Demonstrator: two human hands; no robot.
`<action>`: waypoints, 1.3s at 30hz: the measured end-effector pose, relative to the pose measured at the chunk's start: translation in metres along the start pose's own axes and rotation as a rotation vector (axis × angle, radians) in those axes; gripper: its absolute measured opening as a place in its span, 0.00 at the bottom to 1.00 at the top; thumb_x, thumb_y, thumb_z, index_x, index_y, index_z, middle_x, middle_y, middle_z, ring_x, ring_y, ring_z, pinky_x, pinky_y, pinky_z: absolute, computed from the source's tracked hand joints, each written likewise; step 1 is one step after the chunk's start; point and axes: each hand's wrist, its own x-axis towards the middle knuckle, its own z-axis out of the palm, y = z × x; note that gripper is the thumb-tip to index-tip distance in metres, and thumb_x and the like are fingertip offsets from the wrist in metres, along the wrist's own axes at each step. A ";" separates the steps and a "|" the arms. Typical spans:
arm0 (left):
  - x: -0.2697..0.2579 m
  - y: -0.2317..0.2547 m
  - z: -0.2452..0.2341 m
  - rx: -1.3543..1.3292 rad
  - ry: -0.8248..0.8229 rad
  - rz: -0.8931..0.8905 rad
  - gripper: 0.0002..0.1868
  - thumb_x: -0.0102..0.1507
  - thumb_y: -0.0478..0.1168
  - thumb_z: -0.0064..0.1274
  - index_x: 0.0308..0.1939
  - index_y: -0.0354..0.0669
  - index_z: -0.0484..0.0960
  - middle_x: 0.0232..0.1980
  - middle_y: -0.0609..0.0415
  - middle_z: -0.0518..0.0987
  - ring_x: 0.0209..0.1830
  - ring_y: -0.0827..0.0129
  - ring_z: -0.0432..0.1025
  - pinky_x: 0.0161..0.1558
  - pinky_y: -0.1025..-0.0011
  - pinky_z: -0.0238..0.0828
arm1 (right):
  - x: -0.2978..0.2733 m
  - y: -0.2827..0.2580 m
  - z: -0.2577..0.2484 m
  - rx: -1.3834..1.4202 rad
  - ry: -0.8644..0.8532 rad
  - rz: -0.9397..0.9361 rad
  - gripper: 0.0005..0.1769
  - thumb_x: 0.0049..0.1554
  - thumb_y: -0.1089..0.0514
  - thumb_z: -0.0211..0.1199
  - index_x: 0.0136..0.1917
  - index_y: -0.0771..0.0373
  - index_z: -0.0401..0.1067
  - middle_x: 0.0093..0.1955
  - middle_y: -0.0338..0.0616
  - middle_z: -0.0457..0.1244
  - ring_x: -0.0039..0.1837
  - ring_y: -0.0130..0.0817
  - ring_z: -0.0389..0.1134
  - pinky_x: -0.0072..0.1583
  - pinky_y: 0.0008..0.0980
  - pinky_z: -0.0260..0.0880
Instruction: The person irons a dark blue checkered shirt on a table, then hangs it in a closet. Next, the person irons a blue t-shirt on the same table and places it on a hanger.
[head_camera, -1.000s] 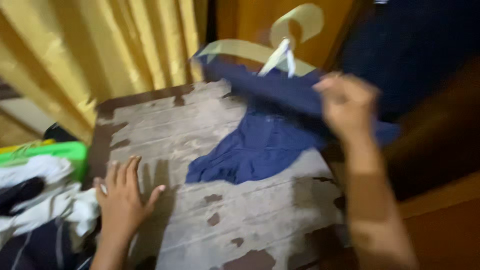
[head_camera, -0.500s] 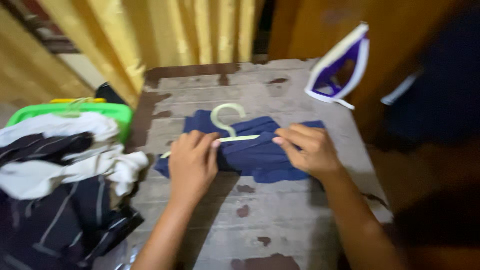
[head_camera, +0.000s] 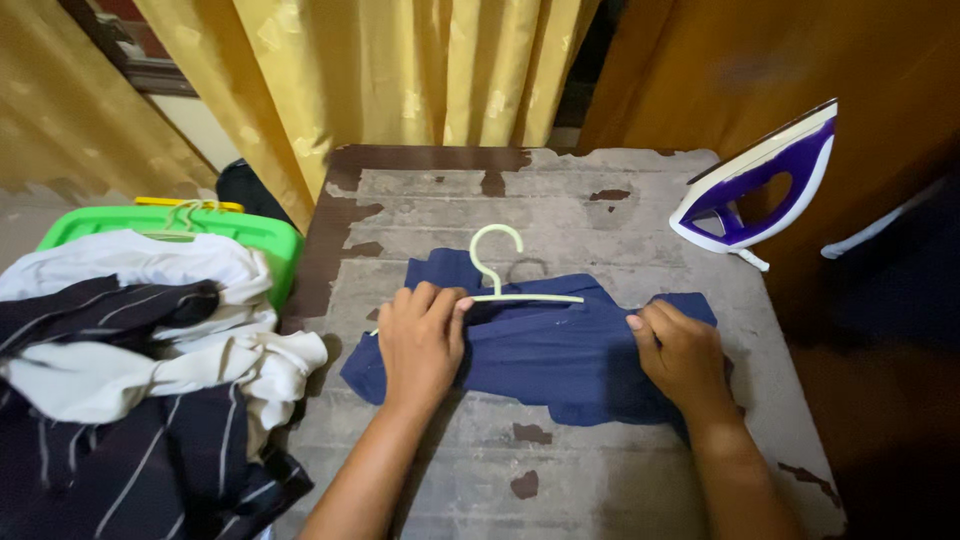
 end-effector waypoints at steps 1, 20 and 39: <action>0.001 -0.003 0.001 0.002 -0.010 -0.009 0.04 0.64 0.42 0.58 0.38 0.48 0.84 0.34 0.56 0.72 0.36 0.59 0.67 0.39 0.59 0.59 | 0.000 0.003 0.003 -0.029 0.003 -0.002 0.16 0.62 0.54 0.60 0.37 0.64 0.68 0.35 0.50 0.61 0.37 0.51 0.65 0.40 0.44 0.63; 0.002 0.001 -0.010 -0.180 0.067 -0.048 0.02 0.63 0.37 0.59 0.36 0.44 0.84 0.31 0.53 0.74 0.32 0.59 0.71 0.34 0.62 0.66 | -0.026 0.071 0.016 0.157 0.213 0.362 0.27 0.73 0.53 0.52 0.34 0.68 0.61 0.29 0.46 0.51 0.32 0.33 0.53 0.39 0.39 0.54; 0.002 0.011 -0.030 -0.218 0.104 -0.086 0.01 0.63 0.36 0.60 0.36 0.44 0.84 0.31 0.53 0.74 0.29 0.60 0.73 0.32 0.63 0.67 | -0.018 0.041 0.010 0.805 0.452 0.813 0.24 0.71 0.46 0.48 0.40 0.60 0.72 0.37 0.34 0.65 0.37 0.22 0.65 0.43 0.24 0.66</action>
